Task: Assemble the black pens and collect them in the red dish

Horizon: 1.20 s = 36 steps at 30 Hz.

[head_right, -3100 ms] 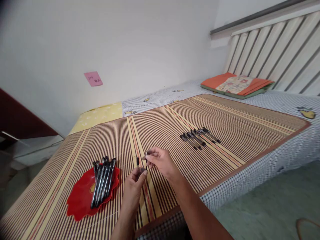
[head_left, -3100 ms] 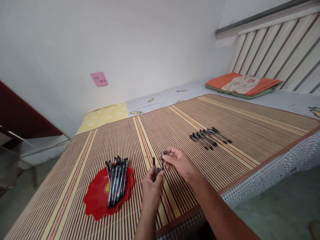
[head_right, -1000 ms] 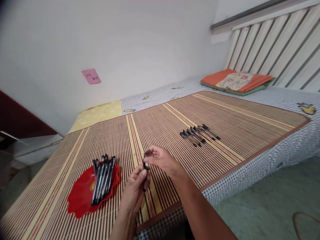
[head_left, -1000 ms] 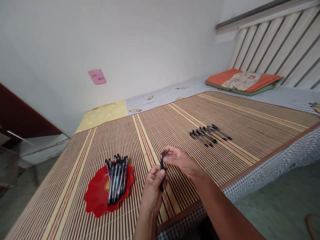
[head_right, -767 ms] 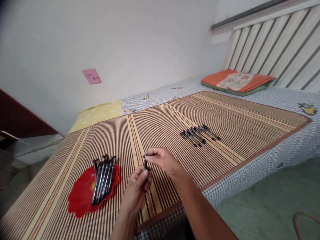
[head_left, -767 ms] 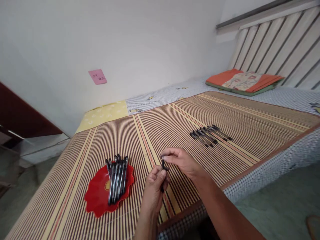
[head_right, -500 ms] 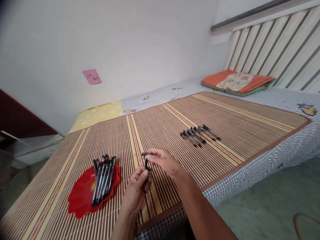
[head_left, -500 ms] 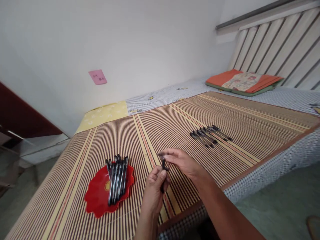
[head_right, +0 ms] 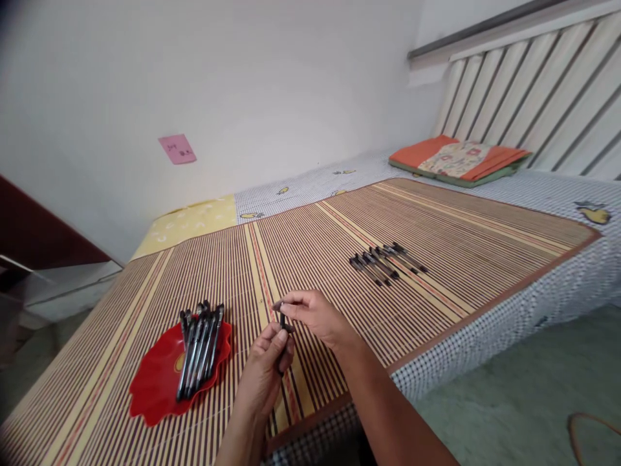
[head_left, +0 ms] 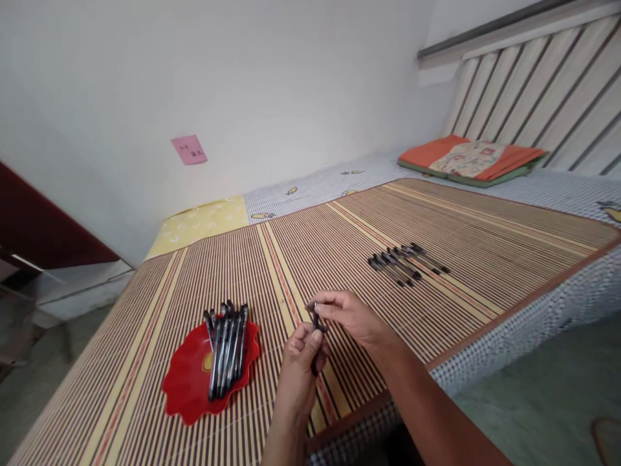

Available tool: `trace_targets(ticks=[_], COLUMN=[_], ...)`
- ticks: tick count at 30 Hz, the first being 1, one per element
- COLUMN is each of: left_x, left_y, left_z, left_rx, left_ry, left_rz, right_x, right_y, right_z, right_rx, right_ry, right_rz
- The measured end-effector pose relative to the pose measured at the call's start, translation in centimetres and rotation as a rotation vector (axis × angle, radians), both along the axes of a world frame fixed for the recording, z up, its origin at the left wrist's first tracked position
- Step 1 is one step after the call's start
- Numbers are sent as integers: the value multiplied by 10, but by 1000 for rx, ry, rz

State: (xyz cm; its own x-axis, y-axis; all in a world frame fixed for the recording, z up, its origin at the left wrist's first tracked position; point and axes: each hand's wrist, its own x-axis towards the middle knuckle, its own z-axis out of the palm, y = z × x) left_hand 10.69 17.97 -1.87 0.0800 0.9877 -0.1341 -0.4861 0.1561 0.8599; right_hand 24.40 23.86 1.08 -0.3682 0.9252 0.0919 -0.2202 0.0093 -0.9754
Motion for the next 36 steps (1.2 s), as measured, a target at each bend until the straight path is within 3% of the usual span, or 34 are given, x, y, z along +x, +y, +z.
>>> trace_targets(ticks=[6,10,15,17,19,21,22,27,36], left_x=[-1,-1,0,0,1,1,1,0,0], left_y=[-2,-3,0,2,4,5,6,6,6], left_z=[-7,-9,-7,-5,-4,-3,-4,-5,-2], left_rx=[68,112,28,-22,-61,-81,-86,-99,-120], left_ry=[353,481,366,246,116,32,12,2,3], left_rz=[215,326,318,316,319,316,312,299,285], right_x=[-18,-31,-12,11,37,59,67,75,76], right_y=[1,1,10,21,33,44,49,55,57], right_z=[-3,-6,-8,-11,-17,-27,-32,-50,-44], right_rx=[-119,-100,37,143,222,207,196,200,237], right_ry=[58,34,-159,-457,-903,-1285,-1346,-1446,-1468], right_rz=[-132,-188,-216,-409,-658,-755,-770,-735,-790])
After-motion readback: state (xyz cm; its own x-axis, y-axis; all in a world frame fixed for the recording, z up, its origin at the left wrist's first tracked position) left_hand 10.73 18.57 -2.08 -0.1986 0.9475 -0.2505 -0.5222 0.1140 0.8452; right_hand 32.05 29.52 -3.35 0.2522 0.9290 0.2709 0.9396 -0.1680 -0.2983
